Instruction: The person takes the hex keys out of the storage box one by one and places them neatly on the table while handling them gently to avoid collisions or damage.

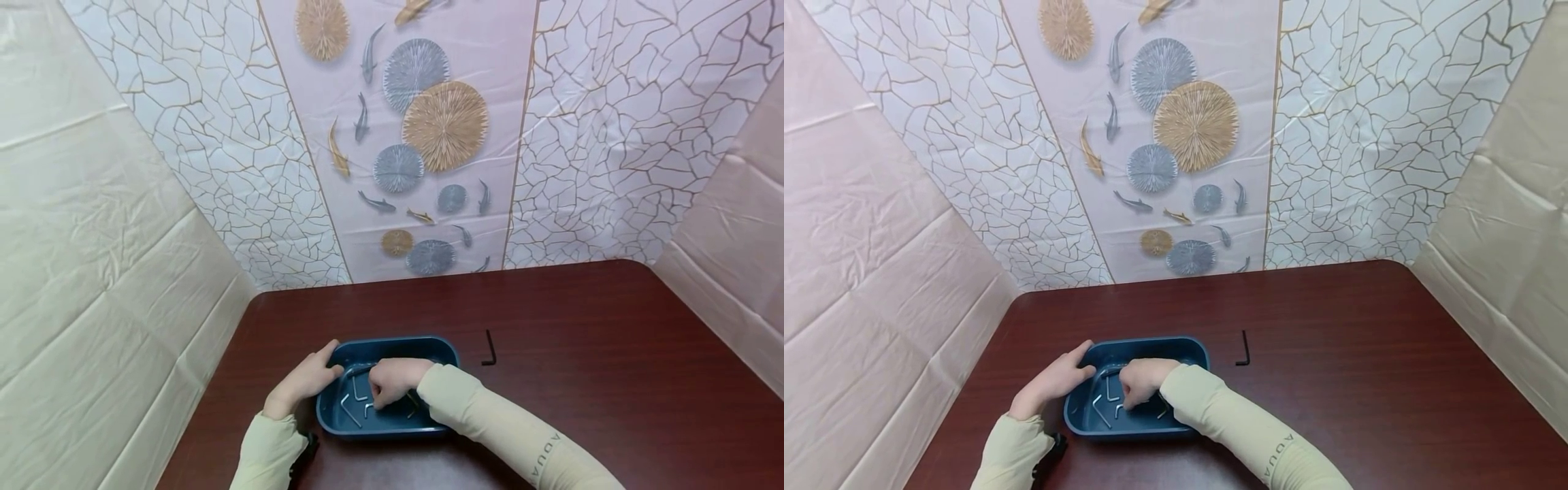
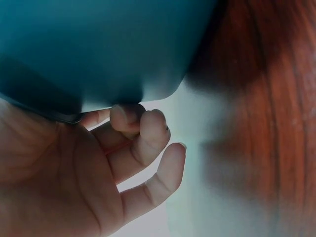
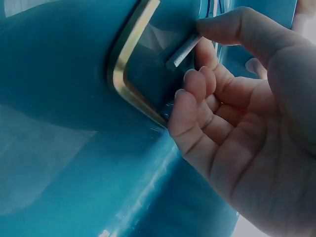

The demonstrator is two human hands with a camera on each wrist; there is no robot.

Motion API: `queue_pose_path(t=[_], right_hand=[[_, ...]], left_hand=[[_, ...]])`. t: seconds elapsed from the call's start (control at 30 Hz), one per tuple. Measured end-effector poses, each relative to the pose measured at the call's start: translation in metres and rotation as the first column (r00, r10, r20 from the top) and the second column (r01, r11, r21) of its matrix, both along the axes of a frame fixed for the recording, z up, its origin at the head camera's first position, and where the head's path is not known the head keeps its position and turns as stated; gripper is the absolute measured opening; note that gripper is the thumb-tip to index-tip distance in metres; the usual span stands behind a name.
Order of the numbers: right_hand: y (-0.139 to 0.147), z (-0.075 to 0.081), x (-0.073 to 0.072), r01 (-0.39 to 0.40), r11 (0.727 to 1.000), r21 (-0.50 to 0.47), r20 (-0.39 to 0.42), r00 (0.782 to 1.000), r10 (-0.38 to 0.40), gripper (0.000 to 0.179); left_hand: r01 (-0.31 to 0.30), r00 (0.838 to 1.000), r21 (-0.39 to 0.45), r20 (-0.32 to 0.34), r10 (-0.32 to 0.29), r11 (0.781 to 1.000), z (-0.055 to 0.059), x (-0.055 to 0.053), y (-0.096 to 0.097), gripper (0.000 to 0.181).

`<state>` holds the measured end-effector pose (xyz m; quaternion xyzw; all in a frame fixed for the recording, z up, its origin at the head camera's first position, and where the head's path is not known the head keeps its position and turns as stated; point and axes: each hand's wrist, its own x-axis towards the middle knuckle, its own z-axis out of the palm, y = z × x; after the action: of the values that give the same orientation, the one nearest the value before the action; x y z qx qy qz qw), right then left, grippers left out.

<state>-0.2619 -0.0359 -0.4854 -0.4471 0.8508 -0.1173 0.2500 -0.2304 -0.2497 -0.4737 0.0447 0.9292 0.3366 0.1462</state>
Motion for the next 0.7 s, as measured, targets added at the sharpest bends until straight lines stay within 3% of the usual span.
queue_pose_path(t=[0.13, 0.23, 0.3, 0.4, 0.53, 0.7], right_hand=[[-0.003, -0.042, -0.023, -0.048, 0.998, -0.043, -0.007, 0.999, 0.048, 0.036], [-0.003, -0.048, -0.026, -0.063, 0.996, -0.07, 0.006, 0.998, 0.064, 0.042], [0.0, -0.037, -0.019, -0.053, 0.996, -0.073, 0.027, 0.998, 0.055, 0.045], [0.005, -0.006, -0.002, -0.022, 0.997, -0.072, 0.062, 0.998, 0.027, 0.047], [0.012, 0.029, 0.016, 0.007, 0.996, -0.088, 0.069, 0.998, -0.001, 0.038], [0.017, 0.045, 0.021, 0.037, 0.993, -0.114, 0.07, 0.997, -0.029, 0.02]], left_hand=[[0.003, 1.0, 0.0, 0.0, -0.003, 1.0, 0.0, 0.0, 0.0, 0.066], [-0.001, 1.0, 0.001, 0.007, 0.001, 1.0, 0.0, 0.0, 0.001, 0.066], [0.001, 1.0, 0.001, 0.015, -0.001, 1.0, -0.001, 0.0, 0.001, 0.067], [0.002, 1.0, -0.001, 0.025, -0.002, 1.0, 0.0, 0.0, 0.001, 0.067], [-0.005, 1.0, -0.005, 0.025, 0.005, 1.0, 0.002, 0.001, 0.002, 0.067], [-0.005, 1.0, 0.006, 0.015, 0.005, 1.0, 0.002, 0.002, 0.003, 0.067]])
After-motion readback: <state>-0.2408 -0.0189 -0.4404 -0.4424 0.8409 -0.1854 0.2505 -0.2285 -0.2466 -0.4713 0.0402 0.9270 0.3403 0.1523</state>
